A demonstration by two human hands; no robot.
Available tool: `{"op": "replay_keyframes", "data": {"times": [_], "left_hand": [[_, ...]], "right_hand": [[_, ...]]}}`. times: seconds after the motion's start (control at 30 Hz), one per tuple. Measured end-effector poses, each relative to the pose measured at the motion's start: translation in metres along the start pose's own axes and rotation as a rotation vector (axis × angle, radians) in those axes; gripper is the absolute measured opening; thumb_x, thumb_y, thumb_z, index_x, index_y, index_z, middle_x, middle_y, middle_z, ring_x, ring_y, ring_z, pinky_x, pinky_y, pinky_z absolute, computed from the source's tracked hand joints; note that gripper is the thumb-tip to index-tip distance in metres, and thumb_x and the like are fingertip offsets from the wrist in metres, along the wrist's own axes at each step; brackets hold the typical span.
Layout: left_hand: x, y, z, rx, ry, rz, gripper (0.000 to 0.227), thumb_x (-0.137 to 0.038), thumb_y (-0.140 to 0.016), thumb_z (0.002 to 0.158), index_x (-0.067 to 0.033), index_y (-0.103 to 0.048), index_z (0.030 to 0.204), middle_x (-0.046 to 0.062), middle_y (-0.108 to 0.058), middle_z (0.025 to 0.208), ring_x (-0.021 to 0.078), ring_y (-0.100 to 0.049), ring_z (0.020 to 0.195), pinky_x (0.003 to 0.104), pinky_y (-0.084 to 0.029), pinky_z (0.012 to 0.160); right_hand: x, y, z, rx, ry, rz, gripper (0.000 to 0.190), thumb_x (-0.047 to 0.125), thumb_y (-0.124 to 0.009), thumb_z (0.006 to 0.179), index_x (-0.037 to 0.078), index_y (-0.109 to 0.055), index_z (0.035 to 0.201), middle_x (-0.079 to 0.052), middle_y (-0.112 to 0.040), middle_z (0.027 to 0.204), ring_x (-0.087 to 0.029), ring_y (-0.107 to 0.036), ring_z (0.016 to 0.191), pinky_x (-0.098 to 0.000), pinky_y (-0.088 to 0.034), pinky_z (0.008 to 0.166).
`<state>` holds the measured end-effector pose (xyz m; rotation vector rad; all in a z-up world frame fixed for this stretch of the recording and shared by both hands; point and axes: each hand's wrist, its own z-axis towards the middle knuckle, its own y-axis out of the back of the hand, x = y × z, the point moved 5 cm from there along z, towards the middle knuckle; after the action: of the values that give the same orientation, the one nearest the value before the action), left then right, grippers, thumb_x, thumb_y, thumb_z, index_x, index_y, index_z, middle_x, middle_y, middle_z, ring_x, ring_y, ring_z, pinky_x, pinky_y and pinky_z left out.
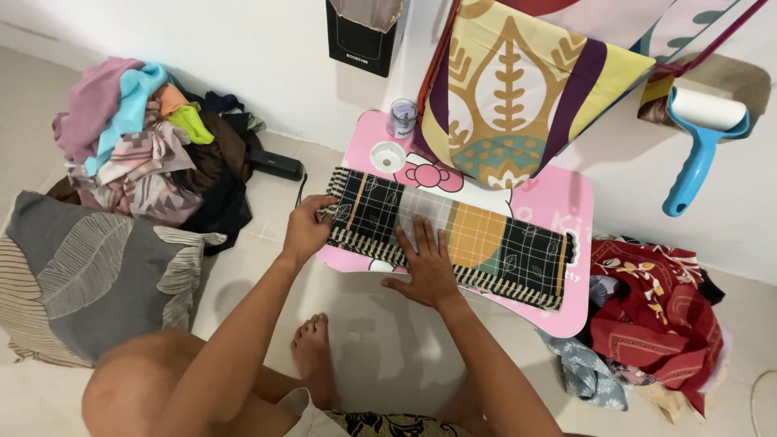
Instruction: Folding a checkered piece of fabric on a small table and then using a lint roller to clean it.
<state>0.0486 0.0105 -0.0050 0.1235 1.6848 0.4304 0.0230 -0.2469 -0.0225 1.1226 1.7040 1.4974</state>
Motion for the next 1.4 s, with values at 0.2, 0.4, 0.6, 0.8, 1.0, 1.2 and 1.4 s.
{"op": "replay_keyframes", "data": {"times": [0.2, 0.4, 0.6, 0.8, 1.0, 1.2, 1.4], "left_hand": [[-0.017, 0.007, -0.010, 0.072, -0.024, 0.301, 0.041, 0.002, -0.056, 0.093, -0.0052, -0.070, 0.131, 0.014, -0.064, 0.131, 0.0340, -0.068, 0.111, 0.046, -0.056, 0.097], [-0.006, 0.000, -0.009, 0.039, -0.154, 0.565, 0.040, -0.003, -0.055, 0.093, -0.0102, -0.069, 0.129, 0.009, -0.060, 0.130, 0.0342, -0.070, 0.108, 0.047, -0.060, 0.088], [-0.036, -0.025, -0.013, -0.217, -0.724, 0.915, 0.038, -0.008, -0.067, 0.086, -0.0052, -0.068, 0.125, 0.015, -0.056, 0.136, 0.0324, -0.060, 0.121, 0.043, -0.050, 0.086], [-0.051, -0.124, -0.014, -0.006, -0.864, 0.885, 0.049, -0.026, -0.057, 0.099, -0.0117, -0.056, 0.145, 0.011, -0.047, 0.155, 0.0326, -0.040, 0.146, 0.052, -0.035, 0.115], [-0.040, -0.172, -0.006, 0.201, -0.612, 0.842, 0.060, -0.044, -0.038, 0.109, -0.0070, -0.044, 0.155, 0.015, -0.035, 0.166, 0.0349, -0.021, 0.157, 0.060, -0.007, 0.125], [-0.028, -0.170, -0.002, 0.368, -0.385, 0.926, 0.071, -0.062, -0.021, 0.106, -0.0228, -0.022, 0.165, 0.002, -0.009, 0.175, 0.0257, -0.001, 0.160, 0.053, 0.009, 0.128], [-0.032, -0.154, 0.003, 0.342, -0.331, 0.945, 0.077, -0.065, -0.021, 0.103, -0.0186, -0.026, 0.164, 0.005, -0.016, 0.174, 0.0280, -0.008, 0.160, 0.054, 0.002, 0.130]], "right_hand": [[0.001, 0.002, 0.000, 0.027, -0.014, 0.012, 0.116, 0.090, -0.051, 0.081, 0.025, -0.006, 0.167, -0.016, -0.005, 0.172, -0.037, -0.001, 0.158, -0.0554, 0.004, 0.126], [0.000, 0.001, -0.001, 0.014, -0.012, 0.022, 0.118, 0.088, -0.054, 0.081, 0.024, -0.006, 0.167, -0.016, -0.004, 0.172, -0.037, 0.001, 0.158, -0.0548, 0.005, 0.126], [-0.016, 0.000, 0.001, -0.061, 0.025, 0.378, 0.111, 0.084, -0.053, 0.086, 0.021, -0.009, 0.167, -0.016, -0.008, 0.171, -0.038, -0.002, 0.158, -0.0545, 0.003, 0.127], [-0.072, 0.038, -0.022, -0.381, -0.148, 0.516, 0.083, 0.061, -0.043, 0.103, 0.008, -0.025, 0.163, -0.019, -0.022, 0.168, -0.038, -0.013, 0.156, -0.0486, -0.003, 0.129], [-0.124, 0.015, -0.028, -0.247, -0.278, 0.410, 0.081, 0.065, -0.026, 0.106, 0.013, -0.015, 0.166, -0.014, -0.010, 0.172, -0.034, -0.003, 0.158, -0.0541, 0.002, 0.127], [-0.158, -0.004, -0.048, -0.199, -0.438, 0.277, 0.083, 0.069, -0.029, 0.102, 0.013, -0.025, 0.164, -0.012, -0.017, 0.172, -0.034, -0.012, 0.158, -0.0523, -0.006, 0.129], [-0.200, 0.000, -0.091, -0.291, -0.616, 0.188, 0.085, 0.071, -0.032, 0.102, 0.012, -0.030, 0.163, -0.017, -0.024, 0.170, -0.038, -0.019, 0.156, -0.0525, -0.013, 0.128]]}}
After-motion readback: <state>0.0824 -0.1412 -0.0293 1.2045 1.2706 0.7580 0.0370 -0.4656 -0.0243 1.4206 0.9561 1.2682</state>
